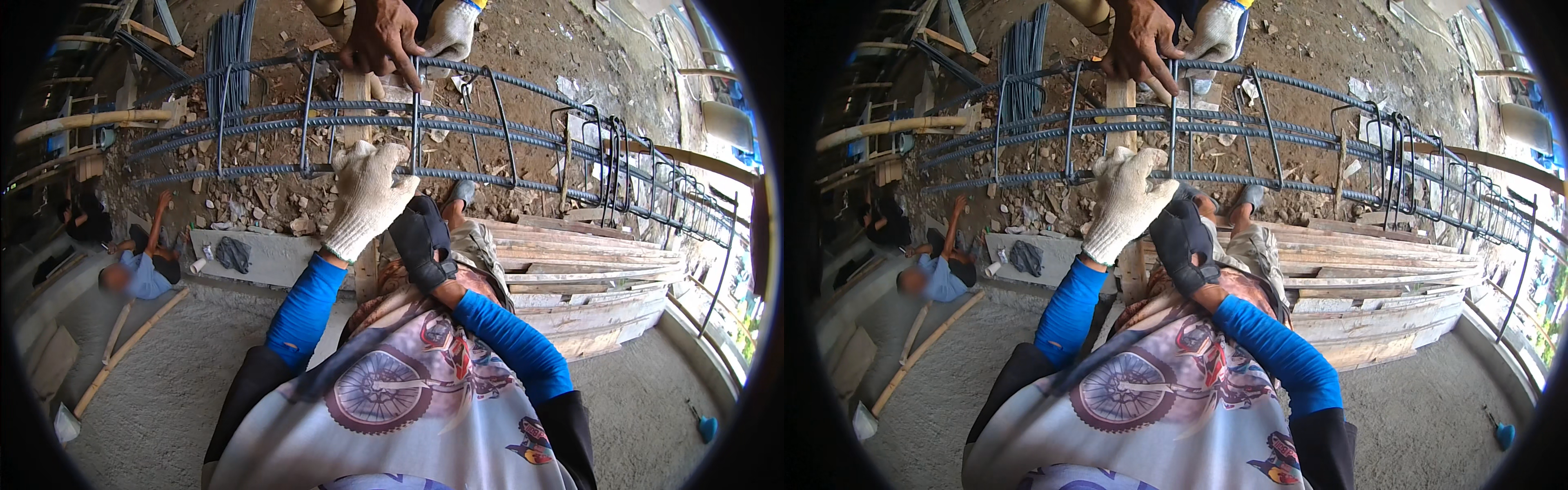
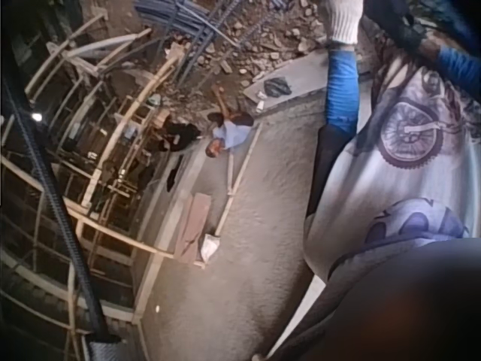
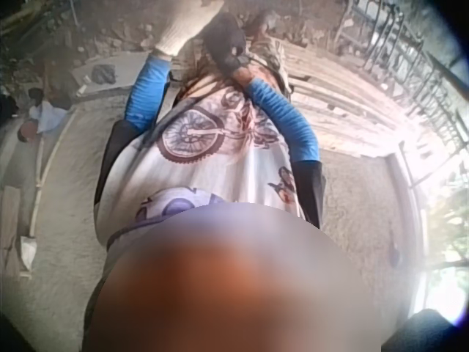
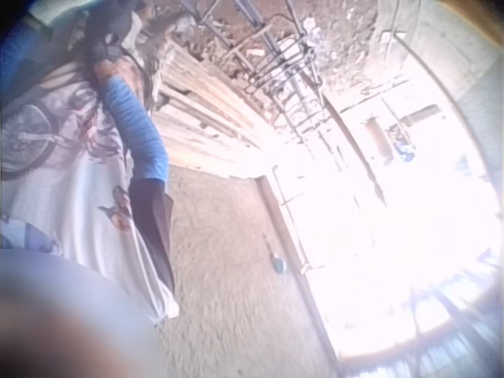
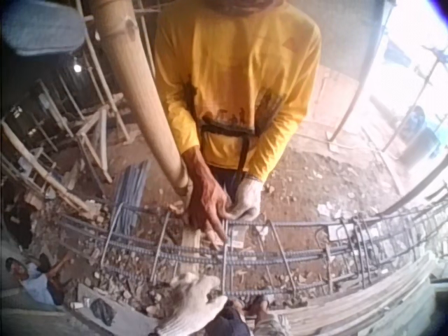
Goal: The person uses a rebar tying tool to twist and secure wire ties at intersections of a rebar cage. They repeatedly position the tool, rotate it to tighten the ties, and move along the cage to fasten multiple joints. Another worker assists nearby.
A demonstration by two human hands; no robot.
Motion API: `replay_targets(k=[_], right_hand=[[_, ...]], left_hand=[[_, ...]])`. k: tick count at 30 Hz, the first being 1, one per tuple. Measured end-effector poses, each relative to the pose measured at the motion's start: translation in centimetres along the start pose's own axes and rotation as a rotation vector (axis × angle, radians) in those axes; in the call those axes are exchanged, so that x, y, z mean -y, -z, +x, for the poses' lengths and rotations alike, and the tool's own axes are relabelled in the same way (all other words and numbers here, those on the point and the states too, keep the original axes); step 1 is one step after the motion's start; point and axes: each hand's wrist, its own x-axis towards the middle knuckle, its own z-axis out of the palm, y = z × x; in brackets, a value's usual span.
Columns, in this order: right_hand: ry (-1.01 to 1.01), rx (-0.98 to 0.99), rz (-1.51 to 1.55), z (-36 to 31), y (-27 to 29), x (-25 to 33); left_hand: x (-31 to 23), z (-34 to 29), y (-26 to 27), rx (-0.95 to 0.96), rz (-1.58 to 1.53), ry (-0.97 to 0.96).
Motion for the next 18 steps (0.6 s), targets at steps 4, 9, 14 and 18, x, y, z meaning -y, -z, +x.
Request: replay_targets(k=[4, 9, 14, 18], right_hand=[[-0.01, 0.083, -0.109, 1.0, 2.1, 2.7], [0.343, 0.221, -0.699, 2.8, 8.0, 8.2], [0.195, 0.05, -0.118, 7.9, 8.6, 9.1], [0.413, 0.159, -0.194, 10.3, 7.2, 7.7]], left_hand=[[0.2, -0.1, -0.5, -0.056, -0.054, -0.025], [0.2, -0.1, -0.5, -0.032, -0.072, 0.014], [-0.1, 0.0, 0.2, -0.001, 0.007, 0.01], [-0.2, 0.2, 0.2, -0.005, -0.038, -0.032]])
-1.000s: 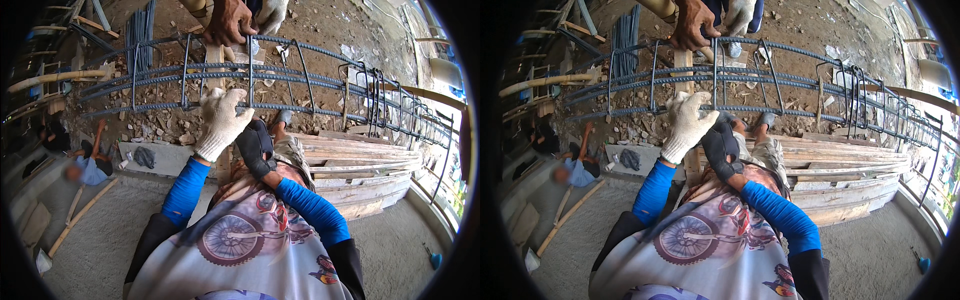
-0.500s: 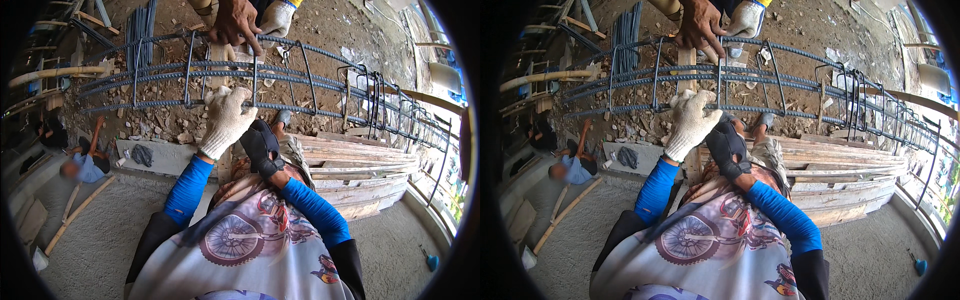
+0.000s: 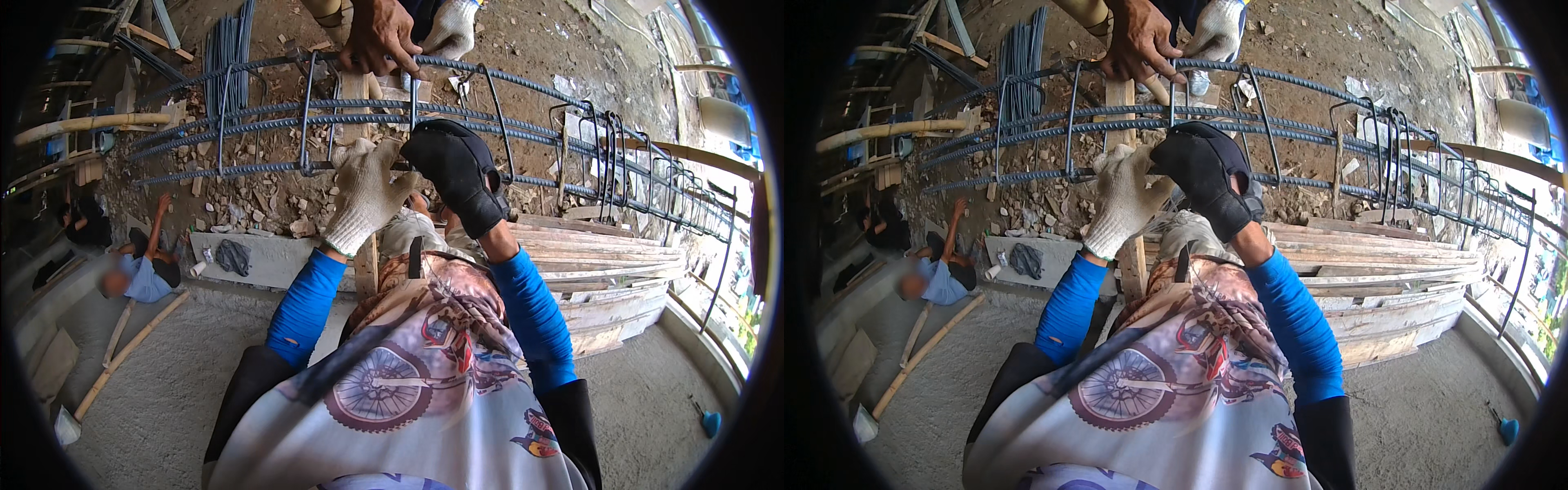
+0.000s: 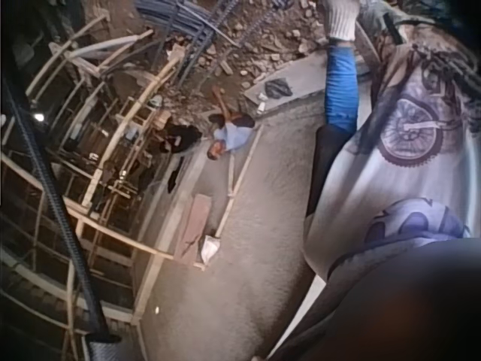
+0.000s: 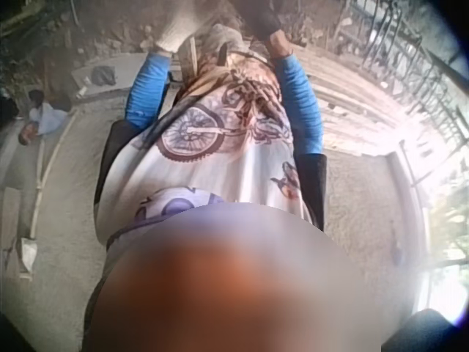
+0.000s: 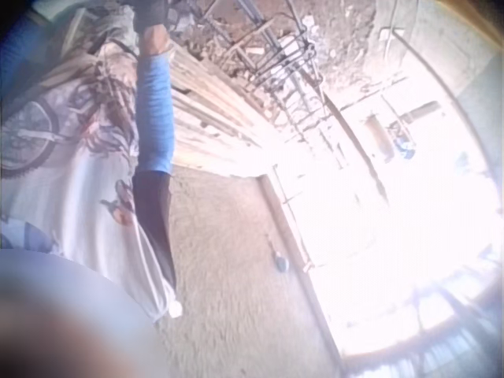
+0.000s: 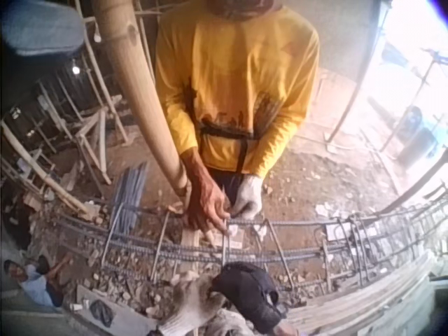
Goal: The person uses a rebar tying tool to twist and secure wire ties at intersections of a rebar cage. They repeatedly position the tool, rotate it to tighten the ties, and move along the cage to fasten multiple joints. Another worker assists nearby.
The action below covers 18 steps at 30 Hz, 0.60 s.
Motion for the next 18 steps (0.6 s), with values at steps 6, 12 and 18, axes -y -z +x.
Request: replay_targets(k=[6, 12, 18], right_hand=[[0.164, -0.024, -0.307, -2.3, 0.2, 1.7], [0.026, -0.091, -0.295, -6.6, -1.0, 1.6], [-0.149, -0.147, -0.003, -8.1, -2.4, 0.5]], left_hand=[[0.0, -0.2, -0.3, -0.01, 0.048, 0.033], [0.0, -0.2, -0.1, -0.003, -0.015, 0.002], [0.0, -0.1, -0.1, 0.012, 0.025, 0.013]])
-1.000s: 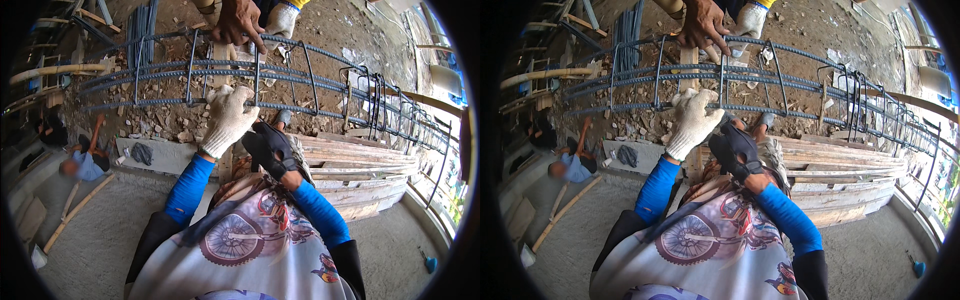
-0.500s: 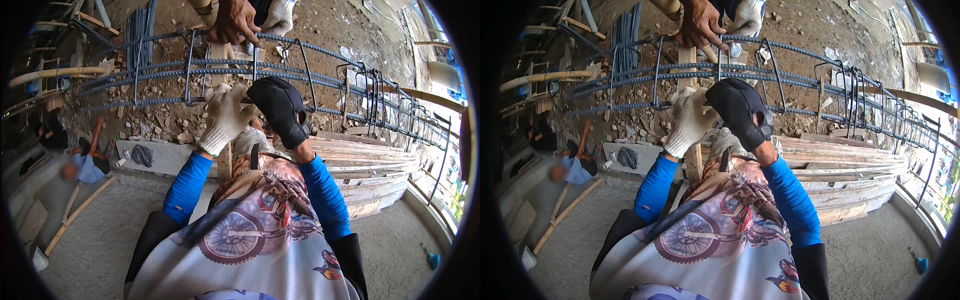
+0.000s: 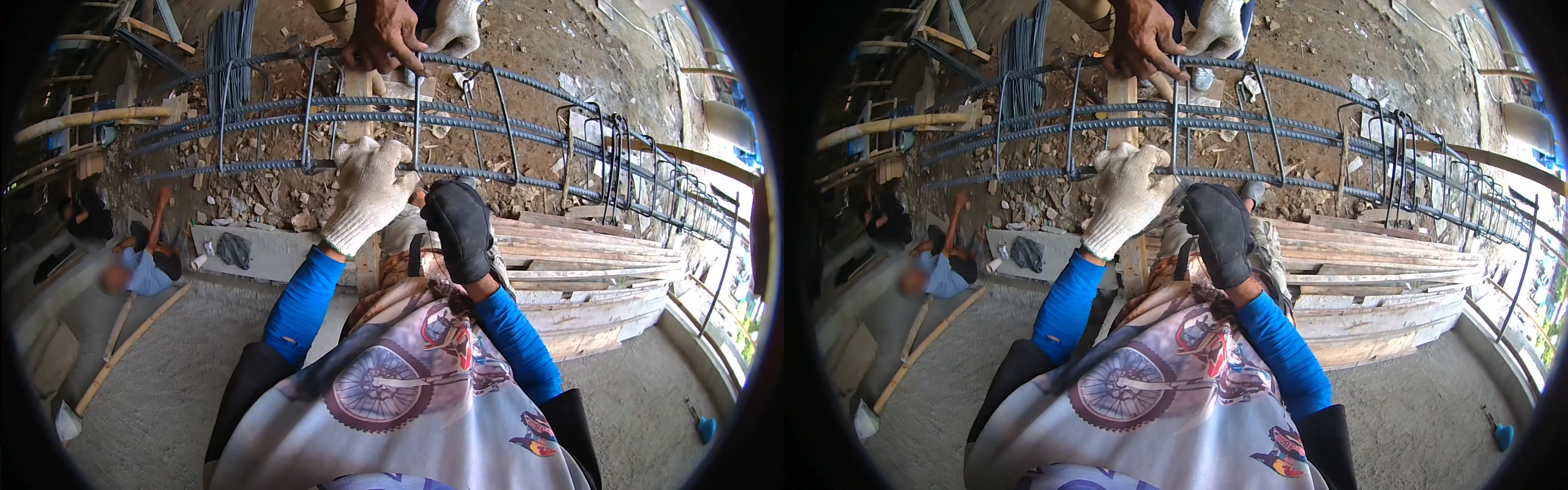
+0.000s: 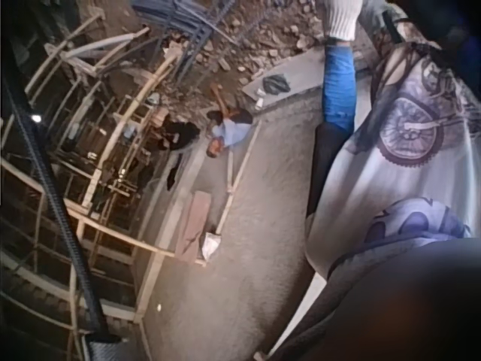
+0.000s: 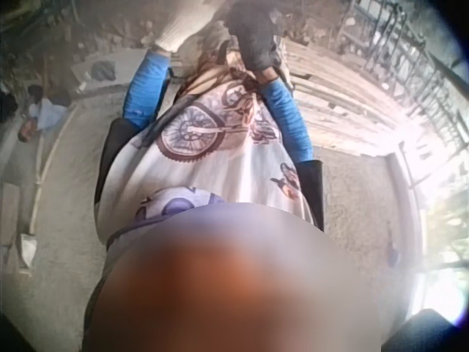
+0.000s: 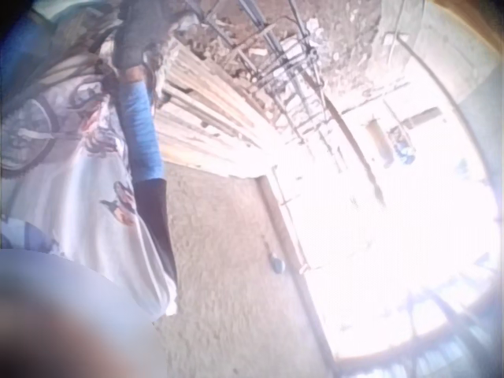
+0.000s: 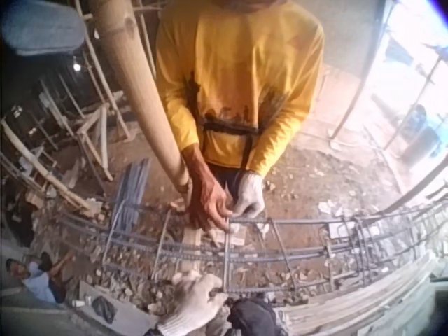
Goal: The person uses a rebar tying tool to twist and secure wire ties at intersections of a rebar cage. They repeatedly position the tool, rotate it to tighten the ties, and move along the cage to fasten multiple joints. Another worker assists nearby.
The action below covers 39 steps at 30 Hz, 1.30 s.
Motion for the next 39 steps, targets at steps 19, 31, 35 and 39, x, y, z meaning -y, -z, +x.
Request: replay_targets(k=[19, 31, 35, 39], right_hand=[[-0.268, 0.166, 0.176, 1.2, 0.8, 1.1], [0.291, 0.064, 0.072, 6.8, 0.2, 1.4], [0.261, 0.107, -0.053, 6.7, 0.8, 2.2], [0.077, 0.184, 0.019, 4.9, 1.8, 3.0]], left_hand=[[0.3, 0.1, -0.2, -0.007, 0.041, -0.047], [0.0, 0.2, 0.1, 0.069, 0.025, 0.049], [0.1, 0.2, -0.2, 0.014, 0.009, 0.014], [0.4, 0.2, -0.2, -0.007, 0.024, -0.008]])
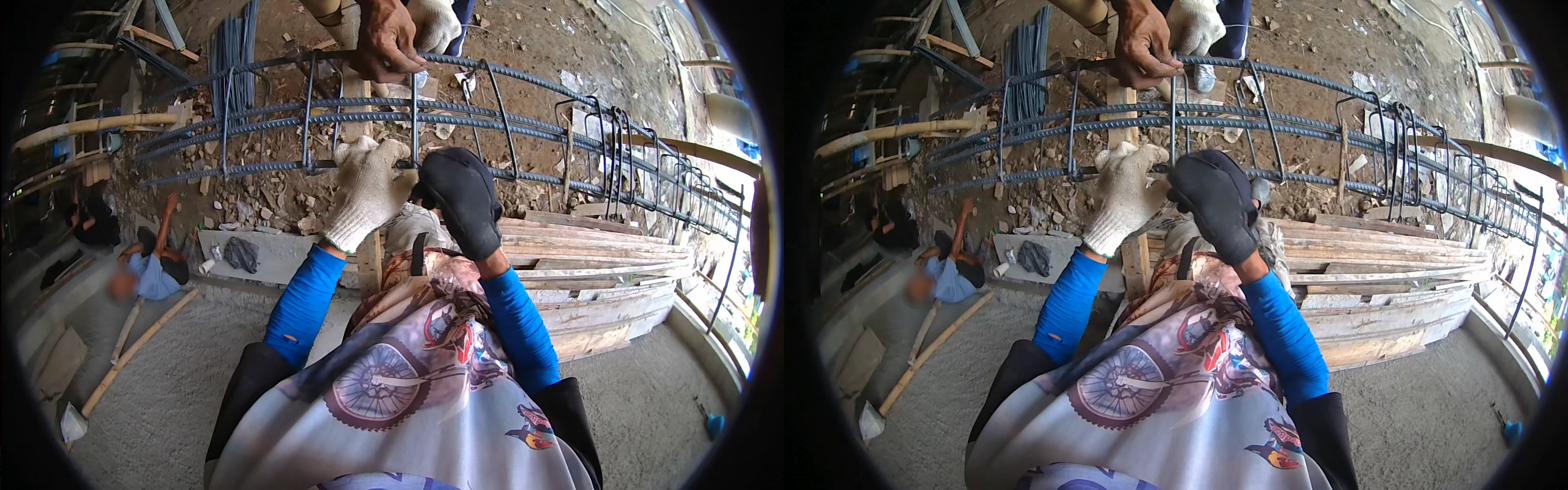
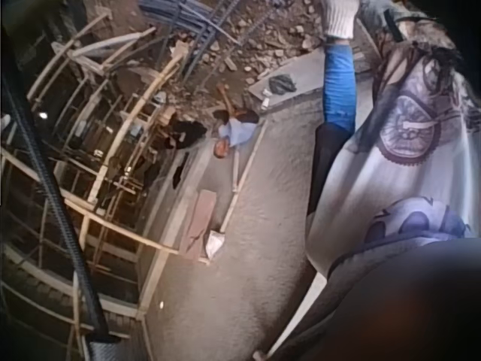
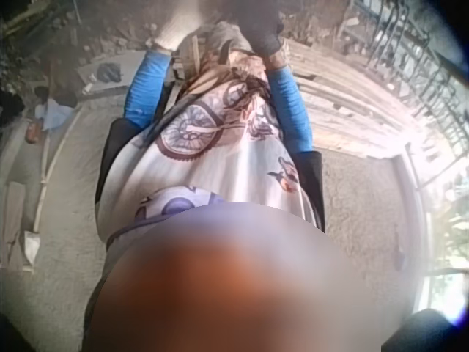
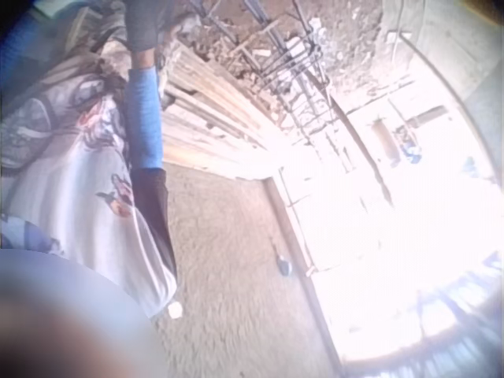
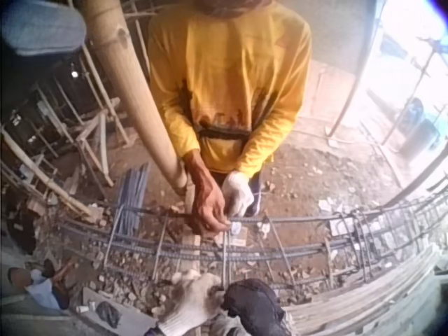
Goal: The person uses a rebar tying tool to twist and secure wire ties at intersections of a rebar cage. They repeatedly position the tool, rotate it to tighten the ties, and move along the cage to fasten multiple joints. Another worker assists nearby.
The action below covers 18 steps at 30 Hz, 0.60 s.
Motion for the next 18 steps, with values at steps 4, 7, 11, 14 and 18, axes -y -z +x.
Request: replay_targets(k=[4, 7, 11, 14, 18], right_hand=[[0.142, 0.049, -0.172, -1.6, 0.7, -0.1], [0.102, 0.038, -0.114, -2.7, 0.3, -0.6], [-0.099, -0.001, 0.185, -4.4, -0.7, -1.5], [-0.255, 0.0, 0.475, -5.1, -1.1, -3.0], [-0.622, -0.189, 1.434, -5.0, -3.1, -5.5]], left_hand=[[0.0, -0.1, 0.1, 0.036, -0.036, 0.02], [-0.2, 0.0, 0.2, 0.026, -0.032, 0.033], [-0.5, 0.0, 0.2, 0.032, -0.003, 0.012], [-0.6, -0.1, 0.3, 0.009, 0.026, -0.004], [-0.5, 0.0, 0.3, 0.036, 0.008, 0.011]])
